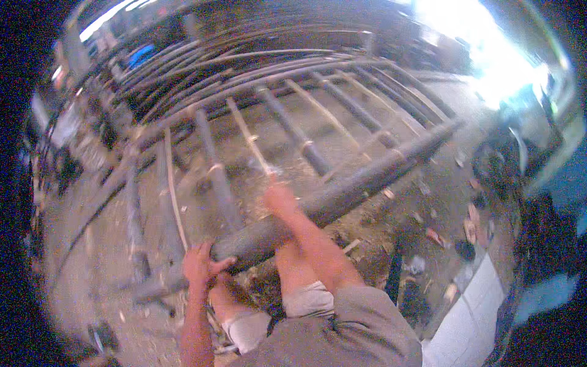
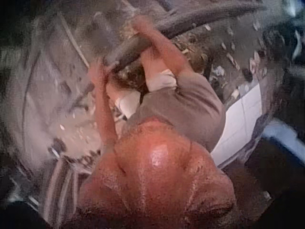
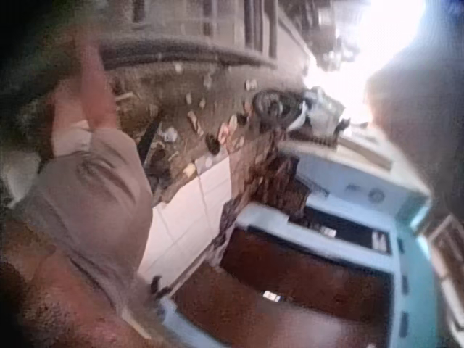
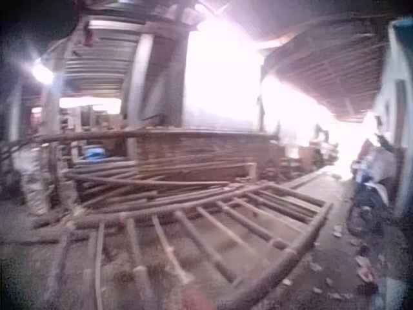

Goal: The person sits on the floor and uses a knife to shave and shape thin bamboo strips. They then fit the strips into a bamboo frame, adjusting and tapping them into place. The person retrieves additional strips from a nearby stack and continues assembling the frame.

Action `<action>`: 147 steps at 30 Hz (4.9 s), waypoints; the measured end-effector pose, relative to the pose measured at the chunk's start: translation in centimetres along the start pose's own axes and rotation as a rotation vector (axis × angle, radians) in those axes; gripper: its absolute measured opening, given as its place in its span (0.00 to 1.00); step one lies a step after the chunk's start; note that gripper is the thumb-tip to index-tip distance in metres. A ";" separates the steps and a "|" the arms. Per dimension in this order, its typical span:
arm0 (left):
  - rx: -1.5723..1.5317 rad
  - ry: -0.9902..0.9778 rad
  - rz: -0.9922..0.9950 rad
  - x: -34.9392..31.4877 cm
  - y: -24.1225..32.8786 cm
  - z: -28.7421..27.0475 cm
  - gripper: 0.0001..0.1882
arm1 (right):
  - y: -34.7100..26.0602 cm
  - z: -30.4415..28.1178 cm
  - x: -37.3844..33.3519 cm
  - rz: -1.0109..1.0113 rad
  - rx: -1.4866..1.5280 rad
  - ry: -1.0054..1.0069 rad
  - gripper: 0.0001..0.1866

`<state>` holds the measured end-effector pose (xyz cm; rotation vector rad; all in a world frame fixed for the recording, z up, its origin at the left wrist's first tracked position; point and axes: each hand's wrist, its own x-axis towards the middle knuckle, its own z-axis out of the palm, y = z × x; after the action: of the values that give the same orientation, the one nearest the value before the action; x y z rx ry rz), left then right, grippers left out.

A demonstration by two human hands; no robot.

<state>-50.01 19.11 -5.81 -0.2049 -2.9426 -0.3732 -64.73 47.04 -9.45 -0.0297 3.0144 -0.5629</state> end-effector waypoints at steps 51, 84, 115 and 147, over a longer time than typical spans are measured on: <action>-0.235 0.366 -0.108 -12.4 1.7 4.1 0.49 | 2.0 -0.4 2.1 -0.218 -0.166 -0.035 0.49; 0.062 0.508 -0.269 -10.3 -6.7 4.5 0.35 | 3.2 2.2 3.3 -0.246 -0.192 0.056 0.43; -0.072 0.300 -0.180 -4.4 -11.5 -0.8 0.24 | -0.7 -3.4 -4.4 -0.181 -0.373 -0.092 0.34; -0.161 -0.907 -0.662 -34.7 11.9 -27.4 0.15 | 18.1 -27.5 -39.2 0.423 0.205 -0.513 0.26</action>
<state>-10.18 19.49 16.74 0.8254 -3.7955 -0.7652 -27.87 75.12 12.34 0.3999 2.3578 -0.6856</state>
